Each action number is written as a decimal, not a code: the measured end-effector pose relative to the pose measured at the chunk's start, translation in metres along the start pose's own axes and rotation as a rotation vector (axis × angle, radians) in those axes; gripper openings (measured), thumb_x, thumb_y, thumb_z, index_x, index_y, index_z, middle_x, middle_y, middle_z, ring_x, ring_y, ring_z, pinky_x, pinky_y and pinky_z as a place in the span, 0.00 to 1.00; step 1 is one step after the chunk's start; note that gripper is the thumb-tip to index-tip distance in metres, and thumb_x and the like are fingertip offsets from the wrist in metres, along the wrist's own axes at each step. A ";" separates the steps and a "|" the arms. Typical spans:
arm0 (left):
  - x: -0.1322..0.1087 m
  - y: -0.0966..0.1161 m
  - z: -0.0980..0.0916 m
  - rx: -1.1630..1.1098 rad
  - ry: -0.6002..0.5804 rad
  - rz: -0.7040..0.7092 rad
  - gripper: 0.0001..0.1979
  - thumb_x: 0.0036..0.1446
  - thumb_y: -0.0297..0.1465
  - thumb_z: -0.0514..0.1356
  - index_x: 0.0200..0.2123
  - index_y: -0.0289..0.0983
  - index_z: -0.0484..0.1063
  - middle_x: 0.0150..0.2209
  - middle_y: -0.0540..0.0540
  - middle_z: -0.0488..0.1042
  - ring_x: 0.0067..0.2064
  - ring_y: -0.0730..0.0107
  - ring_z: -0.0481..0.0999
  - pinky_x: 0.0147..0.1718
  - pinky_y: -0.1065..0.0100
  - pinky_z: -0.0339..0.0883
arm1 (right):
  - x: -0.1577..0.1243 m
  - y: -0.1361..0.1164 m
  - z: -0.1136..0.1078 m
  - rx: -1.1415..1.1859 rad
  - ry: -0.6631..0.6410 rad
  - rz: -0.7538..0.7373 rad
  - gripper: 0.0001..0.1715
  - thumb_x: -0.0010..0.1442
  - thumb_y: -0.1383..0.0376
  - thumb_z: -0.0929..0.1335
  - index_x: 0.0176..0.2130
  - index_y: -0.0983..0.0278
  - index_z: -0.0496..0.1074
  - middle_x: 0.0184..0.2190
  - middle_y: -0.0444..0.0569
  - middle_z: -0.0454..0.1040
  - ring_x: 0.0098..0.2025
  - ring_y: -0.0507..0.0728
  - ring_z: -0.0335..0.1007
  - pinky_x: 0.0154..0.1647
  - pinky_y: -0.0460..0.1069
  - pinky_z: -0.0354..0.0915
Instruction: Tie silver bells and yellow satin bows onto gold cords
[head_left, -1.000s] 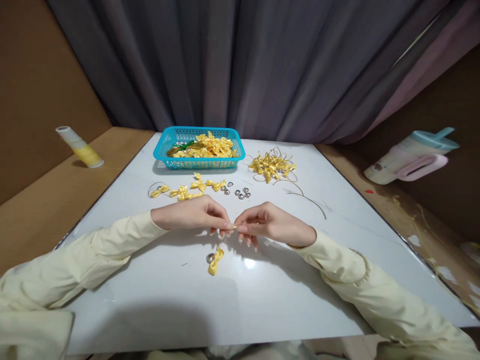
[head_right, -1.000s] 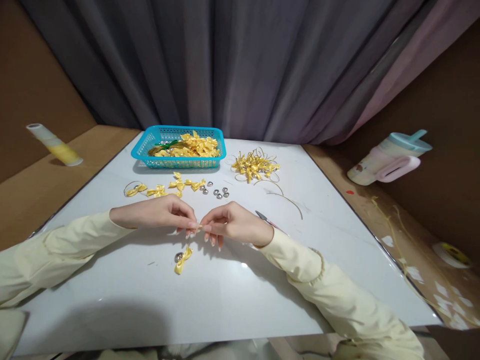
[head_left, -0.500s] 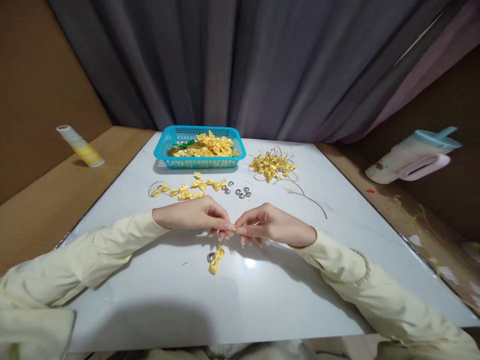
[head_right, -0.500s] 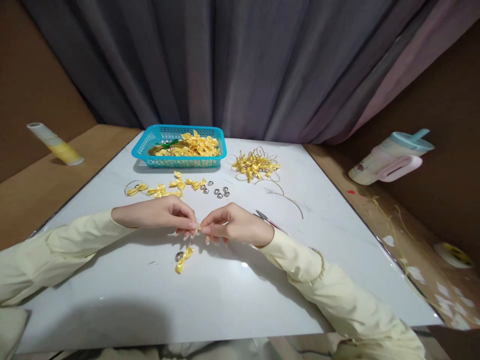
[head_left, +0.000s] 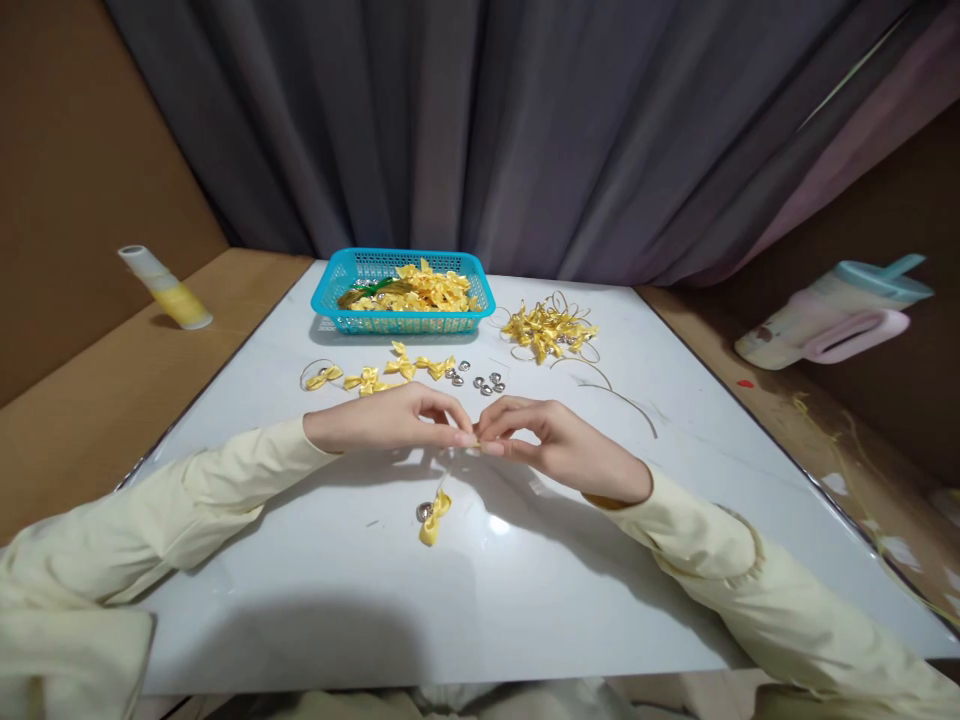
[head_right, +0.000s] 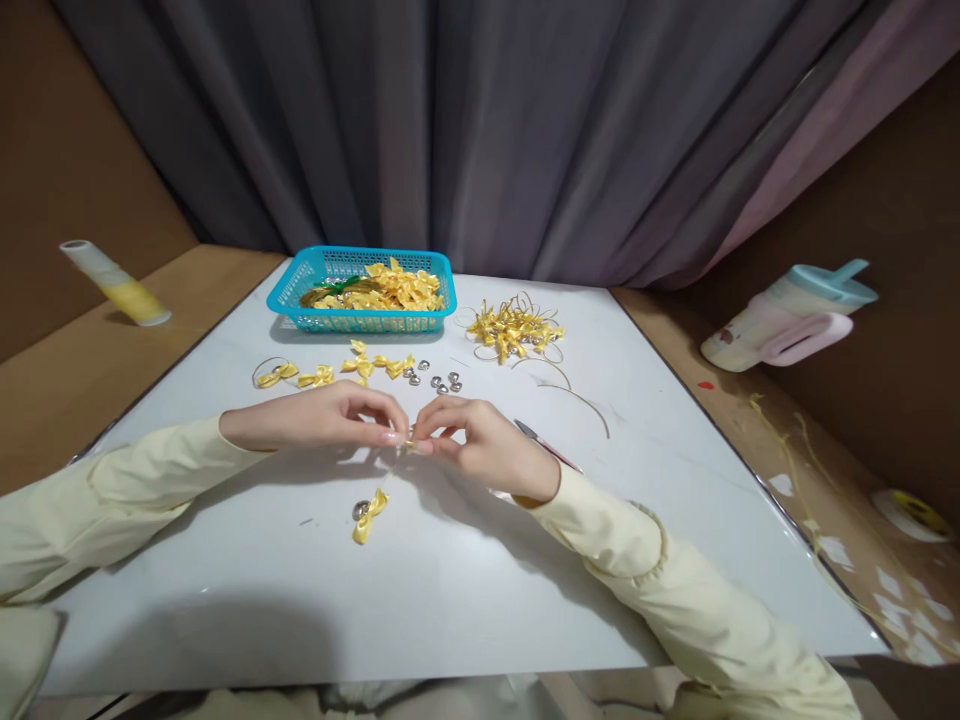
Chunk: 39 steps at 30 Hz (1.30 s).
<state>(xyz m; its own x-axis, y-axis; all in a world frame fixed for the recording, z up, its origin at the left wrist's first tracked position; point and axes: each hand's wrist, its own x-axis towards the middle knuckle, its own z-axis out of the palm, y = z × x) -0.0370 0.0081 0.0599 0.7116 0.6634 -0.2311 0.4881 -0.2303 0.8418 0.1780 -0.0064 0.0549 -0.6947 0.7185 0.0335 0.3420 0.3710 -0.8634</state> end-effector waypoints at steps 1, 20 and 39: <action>0.000 -0.001 -0.003 0.018 0.035 -0.015 0.16 0.54 0.42 0.57 0.41 0.39 0.71 0.35 0.49 0.72 0.32 0.74 0.68 0.28 0.75 0.58 | -0.001 0.000 -0.002 -0.011 0.014 0.002 0.09 0.57 0.64 0.66 0.31 0.66 0.74 0.37 0.51 0.71 0.40 0.54 0.66 0.44 0.50 0.62; -0.005 -0.017 0.034 0.230 -0.136 0.037 0.05 0.51 0.31 0.61 0.28 0.35 0.69 0.33 0.49 0.66 0.34 0.72 0.66 0.33 0.73 0.58 | -0.042 0.013 0.004 0.585 -0.213 0.445 0.14 0.49 0.60 0.72 0.30 0.70 0.76 0.46 0.54 0.67 0.34 0.50 0.68 0.37 0.46 0.65; 0.002 -0.014 0.049 -0.181 0.413 0.041 0.08 0.55 0.34 0.57 0.29 0.34 0.69 0.29 0.50 0.72 0.32 0.73 0.69 0.32 0.71 0.62 | -0.028 0.015 0.035 0.542 0.080 0.271 0.11 0.54 0.62 0.70 0.31 0.70 0.74 0.30 0.49 0.74 0.30 0.49 0.65 0.33 0.44 0.61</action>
<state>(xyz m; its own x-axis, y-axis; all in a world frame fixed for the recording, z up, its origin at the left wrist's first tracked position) -0.0178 -0.0221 0.0241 0.4495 0.8932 -0.0134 0.3414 -0.1579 0.9266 0.1806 -0.0414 0.0236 -0.5713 0.7950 -0.2038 0.1144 -0.1687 -0.9790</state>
